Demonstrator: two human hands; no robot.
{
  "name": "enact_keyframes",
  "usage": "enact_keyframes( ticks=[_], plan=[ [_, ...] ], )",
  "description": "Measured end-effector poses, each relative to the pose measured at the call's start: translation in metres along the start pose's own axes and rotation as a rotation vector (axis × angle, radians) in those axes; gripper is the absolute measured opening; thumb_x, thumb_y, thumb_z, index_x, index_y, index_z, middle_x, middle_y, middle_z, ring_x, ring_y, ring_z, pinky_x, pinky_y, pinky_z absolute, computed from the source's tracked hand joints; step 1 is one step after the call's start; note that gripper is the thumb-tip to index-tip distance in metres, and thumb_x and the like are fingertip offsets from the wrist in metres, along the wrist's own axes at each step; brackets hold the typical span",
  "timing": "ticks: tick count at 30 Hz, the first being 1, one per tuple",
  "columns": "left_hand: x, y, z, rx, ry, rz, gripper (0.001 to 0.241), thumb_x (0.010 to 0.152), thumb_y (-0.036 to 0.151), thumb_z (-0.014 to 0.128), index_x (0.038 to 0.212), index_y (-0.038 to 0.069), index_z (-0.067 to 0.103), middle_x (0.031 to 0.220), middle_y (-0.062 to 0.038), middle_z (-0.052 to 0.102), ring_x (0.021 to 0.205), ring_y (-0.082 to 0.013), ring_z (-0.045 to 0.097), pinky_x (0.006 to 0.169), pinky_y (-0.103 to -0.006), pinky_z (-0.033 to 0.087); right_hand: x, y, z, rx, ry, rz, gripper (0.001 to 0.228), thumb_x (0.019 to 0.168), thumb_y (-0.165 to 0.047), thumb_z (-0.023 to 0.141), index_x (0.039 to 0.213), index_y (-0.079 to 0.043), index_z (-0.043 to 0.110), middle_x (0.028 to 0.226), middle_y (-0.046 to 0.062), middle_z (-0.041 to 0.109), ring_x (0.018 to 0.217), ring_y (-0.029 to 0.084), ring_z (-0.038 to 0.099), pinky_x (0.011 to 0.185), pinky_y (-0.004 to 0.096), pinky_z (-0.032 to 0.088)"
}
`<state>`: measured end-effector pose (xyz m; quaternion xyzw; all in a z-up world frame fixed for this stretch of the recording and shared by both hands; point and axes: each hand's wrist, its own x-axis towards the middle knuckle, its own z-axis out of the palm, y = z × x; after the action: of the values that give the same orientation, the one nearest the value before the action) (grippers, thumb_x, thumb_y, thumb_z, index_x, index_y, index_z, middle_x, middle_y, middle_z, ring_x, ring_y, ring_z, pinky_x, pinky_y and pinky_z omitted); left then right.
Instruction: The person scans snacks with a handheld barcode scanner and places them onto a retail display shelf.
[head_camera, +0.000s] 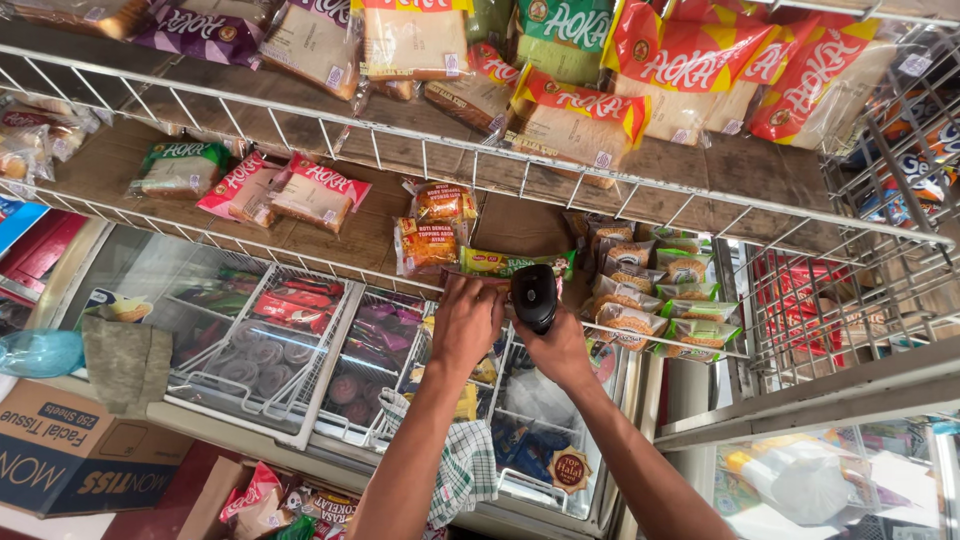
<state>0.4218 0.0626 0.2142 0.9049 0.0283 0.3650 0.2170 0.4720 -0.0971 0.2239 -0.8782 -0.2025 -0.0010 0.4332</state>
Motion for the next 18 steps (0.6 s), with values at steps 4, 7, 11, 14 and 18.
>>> enact_keyframes(
  ticks=[4,7,11,14,18],
  plan=[
    [-0.002,-0.006,0.002,-0.025,0.021,0.034,0.015,0.088,0.013,0.068,0.09,0.001,0.076,0.098,-0.014,0.072,0.098,-0.0328,0.064,0.091,-0.0435,0.052,0.003,0.003,0.002,-0.09,0.009,-0.067,0.041,0.077,-0.028,0.081,0.107,-0.003,0.067,0.091,0.024,0.074,0.091,0.042,0.072,0.08,0.047,0.056],
    [-0.002,-0.012,0.013,-0.026,0.016,0.04,0.014,0.089,0.012,0.068,0.086,0.001,0.077,0.095,-0.014,0.073,0.094,-0.0319,0.065,0.09,-0.0448,0.052,0.007,0.003,0.001,-0.11,0.023,-0.117,0.045,0.079,-0.03,0.081,0.109,-0.002,0.064,0.093,0.026,0.073,0.093,0.044,0.07,0.081,0.049,0.056],
    [0.0,-0.017,0.033,0.16,-0.219,-0.035,0.014,0.085,0.008,0.067,0.078,0.004,0.078,0.105,-0.018,0.075,0.099,-0.0294,0.068,0.096,-0.0439,0.053,0.011,-0.008,-0.007,-0.116,-0.061,-0.063,0.044,0.079,-0.03,0.08,0.112,-0.003,0.067,0.094,0.025,0.073,0.095,0.044,0.07,0.081,0.049,0.056],
    [-0.002,-0.015,0.03,0.2,-0.256,0.0,0.013,0.082,0.008,0.067,0.078,0.004,0.078,0.11,-0.018,0.075,0.106,-0.03,0.068,0.1,-0.045,0.051,0.009,-0.012,-0.01,-0.12,-0.059,-0.067,0.044,0.078,-0.03,0.08,0.11,-0.003,0.068,0.094,0.024,0.074,0.095,0.043,0.071,0.082,0.048,0.057],
    [-0.004,-0.011,0.015,0.02,-0.237,-0.025,0.024,0.095,0.011,0.063,0.113,0.001,0.076,0.121,-0.015,0.073,0.122,-0.0277,0.064,0.11,-0.0529,0.044,0.006,-0.015,-0.006,-0.076,-0.034,-0.062,0.043,0.079,-0.031,0.08,0.109,-0.002,0.068,0.093,0.024,0.074,0.095,0.04,0.072,0.081,0.047,0.058]
  ],
)
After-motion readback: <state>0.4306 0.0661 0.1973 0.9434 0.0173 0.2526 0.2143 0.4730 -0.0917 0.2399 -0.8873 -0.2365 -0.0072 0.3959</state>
